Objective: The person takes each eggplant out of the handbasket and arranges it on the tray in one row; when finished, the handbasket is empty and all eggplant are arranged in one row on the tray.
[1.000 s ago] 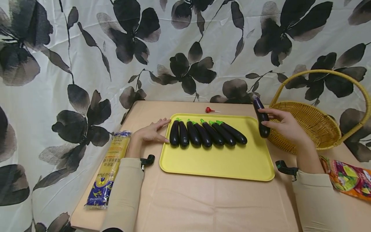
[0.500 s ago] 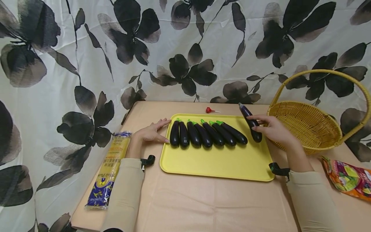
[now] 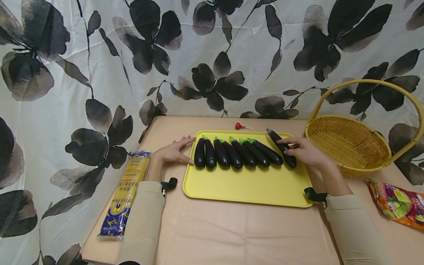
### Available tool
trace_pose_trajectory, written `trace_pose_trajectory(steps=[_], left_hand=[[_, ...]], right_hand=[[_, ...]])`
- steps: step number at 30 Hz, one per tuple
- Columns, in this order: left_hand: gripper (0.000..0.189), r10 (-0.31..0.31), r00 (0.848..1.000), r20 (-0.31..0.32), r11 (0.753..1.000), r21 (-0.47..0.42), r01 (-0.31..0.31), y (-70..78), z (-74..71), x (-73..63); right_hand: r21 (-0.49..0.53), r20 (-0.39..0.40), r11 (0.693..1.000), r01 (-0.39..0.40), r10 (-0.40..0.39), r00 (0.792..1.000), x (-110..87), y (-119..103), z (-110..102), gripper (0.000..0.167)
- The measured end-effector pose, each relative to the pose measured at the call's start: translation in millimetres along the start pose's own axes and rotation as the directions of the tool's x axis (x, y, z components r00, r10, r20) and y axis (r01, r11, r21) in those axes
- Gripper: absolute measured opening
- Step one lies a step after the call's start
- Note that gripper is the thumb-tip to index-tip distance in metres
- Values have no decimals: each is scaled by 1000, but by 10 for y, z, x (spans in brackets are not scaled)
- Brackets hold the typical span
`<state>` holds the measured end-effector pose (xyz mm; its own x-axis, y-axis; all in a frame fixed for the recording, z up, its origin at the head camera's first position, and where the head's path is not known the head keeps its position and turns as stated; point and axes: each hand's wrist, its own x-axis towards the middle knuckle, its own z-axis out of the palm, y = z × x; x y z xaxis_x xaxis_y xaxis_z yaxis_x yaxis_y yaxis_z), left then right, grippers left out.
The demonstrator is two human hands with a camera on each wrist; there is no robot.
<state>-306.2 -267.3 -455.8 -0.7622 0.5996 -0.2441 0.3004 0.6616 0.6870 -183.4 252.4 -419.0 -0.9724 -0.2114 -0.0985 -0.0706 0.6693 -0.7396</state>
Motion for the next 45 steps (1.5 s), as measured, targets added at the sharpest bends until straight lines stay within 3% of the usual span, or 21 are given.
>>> trace_pose_trajectory(steps=[5, 17, 45], left_hand=[[114, 5, 1000, -1, 1000, 12, -5, 5, -4, -1], [114, 7, 1000, -5, 1000, 11, -7, -15, -12, 12], [114, -4, 1000, 18, 1000, 0, 4, -5, -28, 29]], right_hand=[[11, 57, 1000, -10, 9, 998, 19, 37, 33, 42], [-60, 68, 998, 10, -6, 998, 57, 56, 54, 43], [9, 110, 999, 44, -45, 993, 31, 25, 35, 43]])
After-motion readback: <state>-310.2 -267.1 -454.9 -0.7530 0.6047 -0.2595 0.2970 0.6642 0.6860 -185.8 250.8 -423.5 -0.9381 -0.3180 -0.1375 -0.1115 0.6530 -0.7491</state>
